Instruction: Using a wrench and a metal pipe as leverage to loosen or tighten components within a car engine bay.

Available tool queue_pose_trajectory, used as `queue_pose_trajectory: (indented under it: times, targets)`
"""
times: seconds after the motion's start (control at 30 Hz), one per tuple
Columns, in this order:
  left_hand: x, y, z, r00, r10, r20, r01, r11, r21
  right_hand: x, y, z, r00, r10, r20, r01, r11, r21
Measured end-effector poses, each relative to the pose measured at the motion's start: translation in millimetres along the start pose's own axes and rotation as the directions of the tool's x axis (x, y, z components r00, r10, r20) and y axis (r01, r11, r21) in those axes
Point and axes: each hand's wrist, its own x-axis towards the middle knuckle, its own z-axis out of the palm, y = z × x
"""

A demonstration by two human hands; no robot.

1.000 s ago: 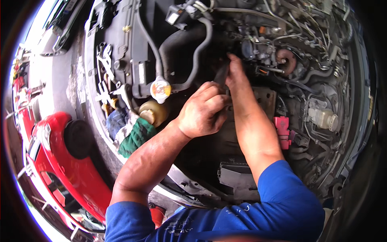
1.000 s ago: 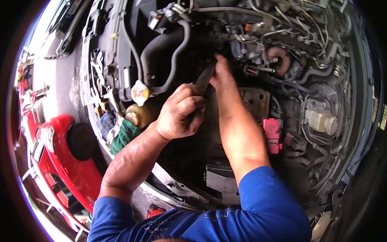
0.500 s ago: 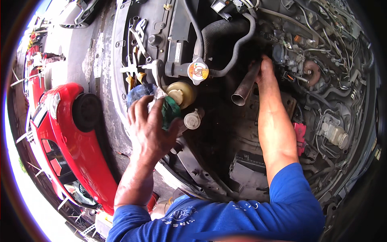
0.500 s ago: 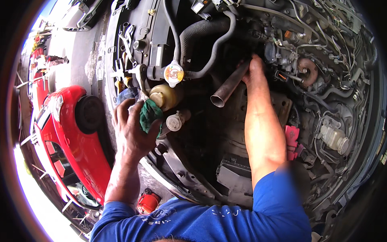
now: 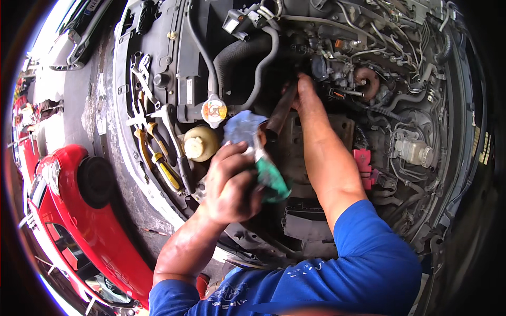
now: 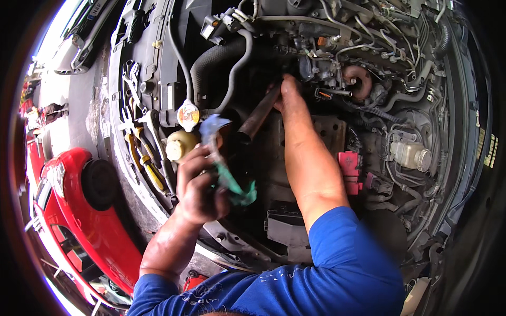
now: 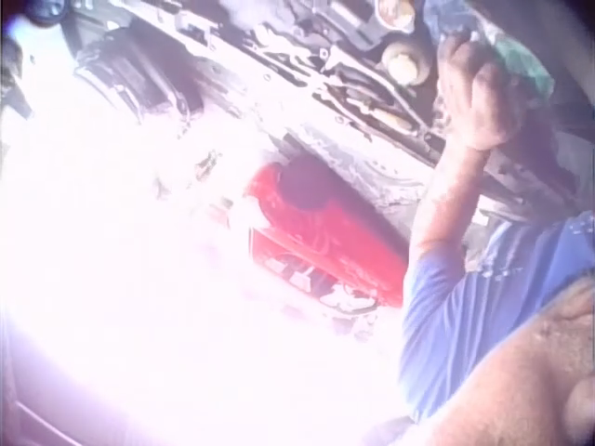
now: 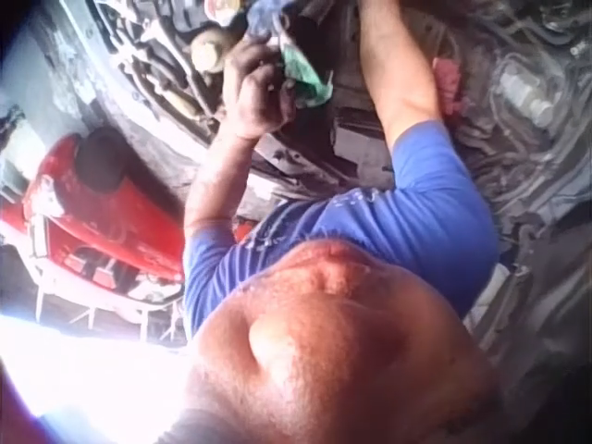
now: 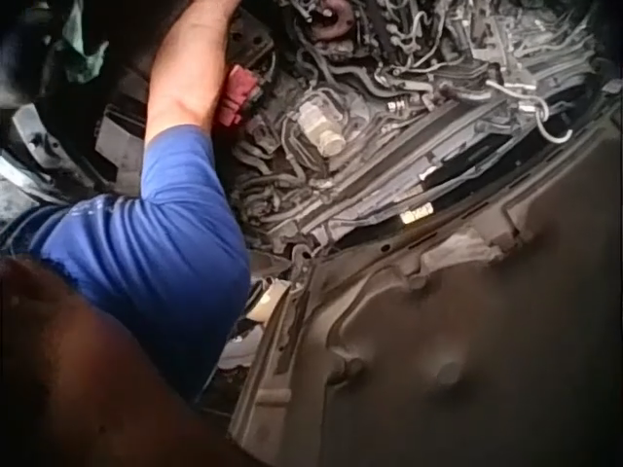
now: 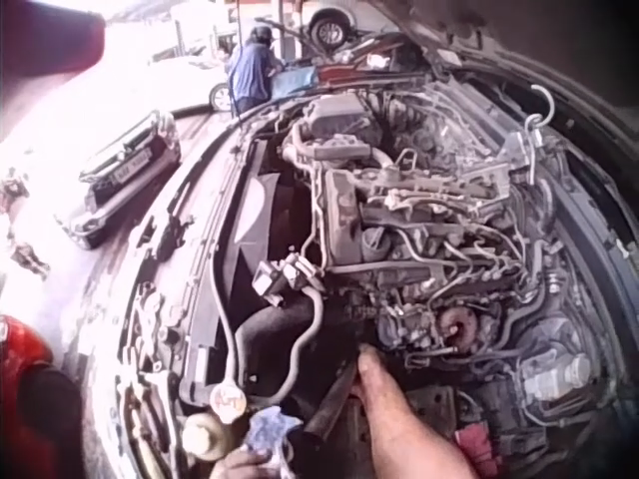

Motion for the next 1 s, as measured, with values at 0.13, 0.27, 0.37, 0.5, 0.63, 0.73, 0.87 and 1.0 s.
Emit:
queue_pose_trajectory:
  times: [0.13,0.27,0.37,0.5,0.63,0.73,0.87,1.0]
  targets:
    - [16.5,-33.2,53.9,0.998,-0.006,0.063,0.004,1.0,0.018,-2.6,7.6,15.1,0.994,0.066,-0.085,-0.067,0.998,-0.015]
    - [28.7,-38.4,67.2,0.986,0.018,0.166,-0.018,1.0,0.001,-1.0,4.9,9.9,0.994,0.061,-0.087,-0.064,0.998,-0.03]
    - [35.7,-40.4,66.9,0.956,0.043,0.29,-0.085,0.987,0.133,1.1,1.3,7.7,0.994,0.07,-0.079,-0.074,0.996,-0.044]
    - [50.3,-59.5,58.3,0.923,0.172,0.344,-0.212,0.974,0.083,3.8,1.3,11.6,0.994,0.102,-0.038,-0.1,0.994,0.051]
    - [55.0,-72.0,64.9,0.913,0.298,0.277,-0.297,0.954,-0.047,2.7,1.4,8.2,0.995,0.102,0.018,-0.104,0.99,0.096]
    - [67.3,-77.5,70.8,0.894,0.365,0.26,-0.356,0.931,-0.082,-0.1,1.2,8.5,0.994,0.09,0.066,-0.099,0.985,0.143]
    - [63.5,-76.8,64.3,0.898,0.282,0.337,-0.257,0.959,-0.117,-17.6,6.7,20.8,0.99,0.055,0.129,-0.074,0.987,0.143]
    - [69.5,-79.4,83.8,0.916,0.359,0.181,-0.338,0.931,-0.137,3.6,3.2,-1.1,0.957,0.102,0.27,-0.174,0.95,0.26]
